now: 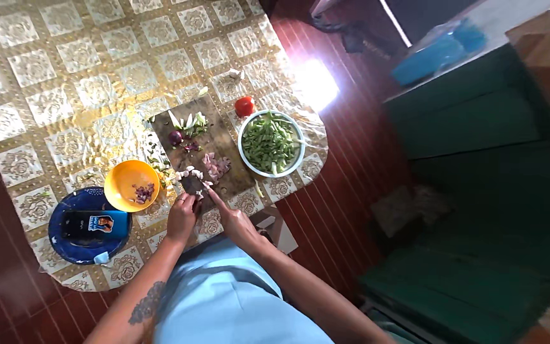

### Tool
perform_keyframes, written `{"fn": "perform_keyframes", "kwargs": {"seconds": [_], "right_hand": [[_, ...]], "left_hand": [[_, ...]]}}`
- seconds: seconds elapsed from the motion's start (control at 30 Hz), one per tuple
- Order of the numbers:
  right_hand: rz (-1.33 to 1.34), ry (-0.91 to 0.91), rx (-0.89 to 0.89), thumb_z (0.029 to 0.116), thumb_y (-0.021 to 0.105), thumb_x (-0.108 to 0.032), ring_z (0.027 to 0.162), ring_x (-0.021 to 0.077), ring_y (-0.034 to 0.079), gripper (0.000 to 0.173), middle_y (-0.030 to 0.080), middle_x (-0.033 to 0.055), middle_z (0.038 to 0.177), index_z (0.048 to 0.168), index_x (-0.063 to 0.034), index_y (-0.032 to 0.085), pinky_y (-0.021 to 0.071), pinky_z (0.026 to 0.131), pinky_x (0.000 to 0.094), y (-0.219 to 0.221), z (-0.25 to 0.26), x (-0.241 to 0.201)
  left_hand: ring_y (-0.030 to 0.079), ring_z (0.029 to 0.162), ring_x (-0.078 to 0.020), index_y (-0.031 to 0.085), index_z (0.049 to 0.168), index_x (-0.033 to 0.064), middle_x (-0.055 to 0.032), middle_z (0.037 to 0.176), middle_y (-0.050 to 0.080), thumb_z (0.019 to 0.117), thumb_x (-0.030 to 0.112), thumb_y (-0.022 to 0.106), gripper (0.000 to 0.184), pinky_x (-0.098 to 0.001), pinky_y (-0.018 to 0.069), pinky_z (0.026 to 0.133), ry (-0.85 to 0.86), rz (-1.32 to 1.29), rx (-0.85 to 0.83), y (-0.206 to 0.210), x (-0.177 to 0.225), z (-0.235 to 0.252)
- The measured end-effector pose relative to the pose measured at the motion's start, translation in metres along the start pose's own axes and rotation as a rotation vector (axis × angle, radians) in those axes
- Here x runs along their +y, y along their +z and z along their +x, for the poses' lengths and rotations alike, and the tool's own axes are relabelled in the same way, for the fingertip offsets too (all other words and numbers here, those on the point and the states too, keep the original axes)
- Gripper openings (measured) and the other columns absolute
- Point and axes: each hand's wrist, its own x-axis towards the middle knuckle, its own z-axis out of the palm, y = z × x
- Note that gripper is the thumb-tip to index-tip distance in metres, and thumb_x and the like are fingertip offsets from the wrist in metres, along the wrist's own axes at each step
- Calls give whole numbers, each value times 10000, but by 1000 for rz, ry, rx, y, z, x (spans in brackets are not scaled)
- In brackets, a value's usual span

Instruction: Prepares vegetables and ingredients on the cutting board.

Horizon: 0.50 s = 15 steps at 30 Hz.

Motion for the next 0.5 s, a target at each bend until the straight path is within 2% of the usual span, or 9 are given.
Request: {"fn": "perform_keyframes", "kwargs": {"seconds": [0.1, 0.2, 0.3, 0.4, 0.5], "right_hand": [[-14, -19, -20, 1060, 358, -85, 774, 395, 700, 643, 706, 198, 861, 1658, -264, 203, 557, 763, 555, 0, -10, -2], [-31, -8, -73, 1063, 350, -82, 810, 404, 704, 650, 710, 203, 888, 1660, -277, 184, 557, 783, 562, 5, -8, -5], [-42, 31, -135, 1075, 340, -102, 845, 418, 705, 653, 713, 213, 933, 1664, -304, 142, 553, 804, 580, 8, -8, -3], [-44, 31, -127, 1065, 351, -89, 818, 421, 703, 659, 712, 213, 902, 1665, -281, 155, 553, 790, 586, 10, -9, -1], [-64, 15, -109, 1062, 368, -74, 860, 433, 709, 661, 717, 230, 942, 1664, -255, 162, 553, 818, 581, 10, 8, -13]], "left_hand": [[735, 904, -374, 738, 944, -57, -225, 965, 731, 927, 48, 699, 113, -500, 597, 827, -32, -3, 2, 1, 1, -3], [732, 892, -371, 731, 887, -60, -223, 951, 721, 908, 21, 707, 86, -496, 601, 813, -27, 13, 15, 3, -2, -2], [731, 990, -387, 736, 881, -71, -249, 1018, 728, 885, -10, 712, 66, -498, 594, 877, -31, -7, -2, 2, 0, -1], [725, 1028, -380, 744, 893, -61, -239, 1037, 729, 893, 5, 703, 78, -483, 591, 904, -29, -5, -32, 3, -2, 0], [730, 971, -397, 711, 861, -92, -262, 1012, 715, 894, -41, 666, 76, -492, 601, 864, -4, 15, -56, 1, -2, 4]]}}
